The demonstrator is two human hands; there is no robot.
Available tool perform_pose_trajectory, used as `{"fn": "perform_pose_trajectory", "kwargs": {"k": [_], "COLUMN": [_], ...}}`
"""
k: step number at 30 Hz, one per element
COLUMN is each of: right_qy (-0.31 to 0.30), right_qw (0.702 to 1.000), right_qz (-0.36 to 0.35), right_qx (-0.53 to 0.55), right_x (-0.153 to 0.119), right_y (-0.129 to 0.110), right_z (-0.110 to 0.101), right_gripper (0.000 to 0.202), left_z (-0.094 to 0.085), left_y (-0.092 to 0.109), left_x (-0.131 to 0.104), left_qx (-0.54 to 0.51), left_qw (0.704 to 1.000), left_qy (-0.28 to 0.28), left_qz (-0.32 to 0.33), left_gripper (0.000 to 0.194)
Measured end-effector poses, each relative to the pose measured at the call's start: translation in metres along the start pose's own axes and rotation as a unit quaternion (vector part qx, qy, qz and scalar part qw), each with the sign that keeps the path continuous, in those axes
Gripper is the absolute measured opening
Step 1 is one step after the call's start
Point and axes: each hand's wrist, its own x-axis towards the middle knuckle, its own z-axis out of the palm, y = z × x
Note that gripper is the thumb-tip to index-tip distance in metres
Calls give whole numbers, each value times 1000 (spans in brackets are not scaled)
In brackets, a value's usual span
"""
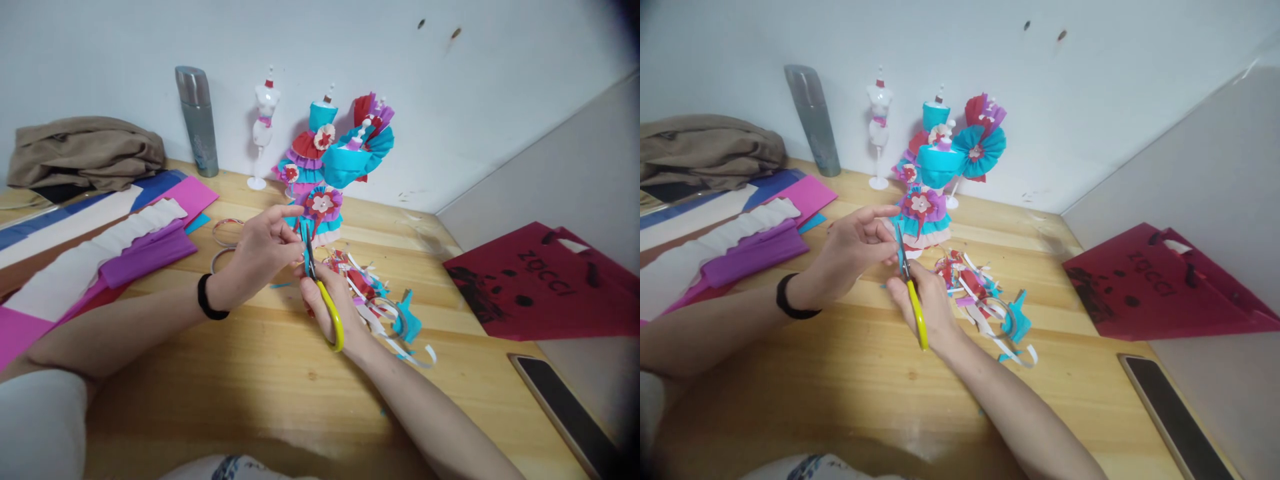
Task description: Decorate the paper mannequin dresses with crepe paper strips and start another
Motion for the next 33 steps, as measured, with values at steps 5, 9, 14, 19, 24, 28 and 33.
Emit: {"fn": "perform_pose_trajectory", "kwargs": {"k": [5, 9, 14, 19, 24, 28, 33], "right_qy": [4, 9, 13, 9, 11, 14, 13], "right_qw": [1000, 1000, 1000, 1000, 999, 999, 1000], "right_qz": [-3, 2, 6, 18, 32, 28, 24], "right_qx": [-5, -4, 7, 21, 31, 22, 1], "right_x": [1, 1, 0, -1, -1, -1, -1], "right_y": [-1, -1, 1, 1, 2, 2, 1], "right_z": [0, 0, 1, 2, 3, 3, 1], "right_gripper": [44, 45, 47, 47, 46, 46, 46], "left_z": [0, 0, -1, -1, -1, -1, -1], "left_y": [-1, 0, -1, 0, 0, 1, 4], "left_x": [0, 1, 1, 1, 1, 0, -1], "left_qx": [-5, -12, -11, -16, -23, -21, -16], "left_qw": [1000, 1000, 1000, 1000, 1000, 1000, 1000], "left_qy": [-1, -5, -3, -4, -7, -7, -5], "left_qz": [-1, -8, -7, -13, -20, -18, -24], "left_gripper": [54, 53, 52, 52, 52, 52, 52]}}
